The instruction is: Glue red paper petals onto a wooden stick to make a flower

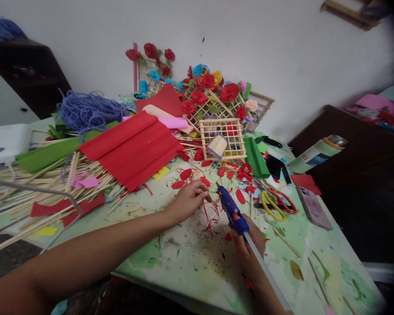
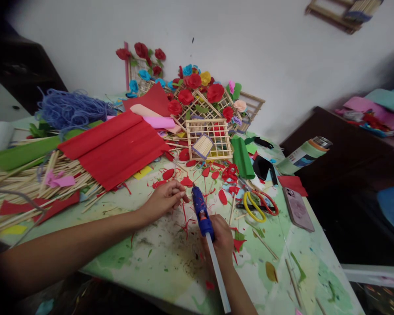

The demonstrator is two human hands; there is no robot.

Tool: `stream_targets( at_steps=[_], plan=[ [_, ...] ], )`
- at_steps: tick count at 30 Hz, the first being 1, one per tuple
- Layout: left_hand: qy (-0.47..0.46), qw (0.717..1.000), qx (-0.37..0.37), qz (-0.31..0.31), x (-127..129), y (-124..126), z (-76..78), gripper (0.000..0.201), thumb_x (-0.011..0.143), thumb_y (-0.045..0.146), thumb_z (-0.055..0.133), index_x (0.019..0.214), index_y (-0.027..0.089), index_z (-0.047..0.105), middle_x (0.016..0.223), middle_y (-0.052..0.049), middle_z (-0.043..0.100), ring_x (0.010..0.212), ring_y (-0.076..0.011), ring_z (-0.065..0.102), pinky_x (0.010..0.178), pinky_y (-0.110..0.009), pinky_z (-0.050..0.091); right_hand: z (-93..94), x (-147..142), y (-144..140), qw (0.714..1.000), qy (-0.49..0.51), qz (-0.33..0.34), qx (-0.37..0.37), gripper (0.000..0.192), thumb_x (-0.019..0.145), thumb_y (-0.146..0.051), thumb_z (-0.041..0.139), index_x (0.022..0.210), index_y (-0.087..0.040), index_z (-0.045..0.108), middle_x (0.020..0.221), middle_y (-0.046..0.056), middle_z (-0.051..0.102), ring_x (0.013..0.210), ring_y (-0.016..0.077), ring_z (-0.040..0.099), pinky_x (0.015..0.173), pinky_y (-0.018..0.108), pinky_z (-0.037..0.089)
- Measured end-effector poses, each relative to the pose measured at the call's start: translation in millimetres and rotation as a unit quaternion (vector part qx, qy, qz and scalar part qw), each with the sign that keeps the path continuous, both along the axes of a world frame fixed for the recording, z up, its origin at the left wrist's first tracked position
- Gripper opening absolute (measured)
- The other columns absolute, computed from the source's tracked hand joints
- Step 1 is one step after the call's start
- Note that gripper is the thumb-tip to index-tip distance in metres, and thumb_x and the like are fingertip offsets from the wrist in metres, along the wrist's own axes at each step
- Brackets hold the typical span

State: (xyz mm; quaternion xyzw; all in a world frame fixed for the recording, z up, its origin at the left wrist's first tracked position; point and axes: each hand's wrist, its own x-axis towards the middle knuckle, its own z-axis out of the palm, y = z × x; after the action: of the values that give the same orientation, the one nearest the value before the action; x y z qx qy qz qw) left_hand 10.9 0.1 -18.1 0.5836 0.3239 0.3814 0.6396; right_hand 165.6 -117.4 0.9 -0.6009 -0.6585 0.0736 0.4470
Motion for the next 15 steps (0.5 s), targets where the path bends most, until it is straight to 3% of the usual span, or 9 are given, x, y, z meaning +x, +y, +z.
stream_targets(
  at_steps=[6, 15],
  plan=[
    [0.005, 1.0, -0.002, -0.001, -0.3, -0.5, 0.1, 0.012, 0.079, 0.027, 0.056, 0.081, 0.017, 0.048, 0.072, -0.005, 0.067, 0.045, -0.0065, 0.047, 0.045, -0.019, 0.037, 0.5, -3.3, -0.4, 1.0, 0.013, -0.024, 0.006, 0.022, 0.084, -0.035, 0.045, 0.072, -0.021, 0.057, 0.066, 0.002, 0.056, 0.062, 0.018, 0.054, 0.054, 0.029, 0.041],
    [0.009, 1.0, 0.001, 0.004, 0.5, 0.4, -1.9, 0.011, 0.08, 0.027, 0.055, 0.081, 0.017, 0.049, 0.07, -0.002, 0.065, 0.044, -0.0061, 0.046, 0.044, -0.019, 0.035, -7.3, 3.4, 2.1, 0.999, -0.011, 0.046, -0.006, 0.016, 0.083, -0.028, 0.047, 0.071, -0.02, 0.055, 0.064, 0.001, 0.053, 0.06, 0.016, 0.052, 0.051, 0.027, 0.038]
  ],
)
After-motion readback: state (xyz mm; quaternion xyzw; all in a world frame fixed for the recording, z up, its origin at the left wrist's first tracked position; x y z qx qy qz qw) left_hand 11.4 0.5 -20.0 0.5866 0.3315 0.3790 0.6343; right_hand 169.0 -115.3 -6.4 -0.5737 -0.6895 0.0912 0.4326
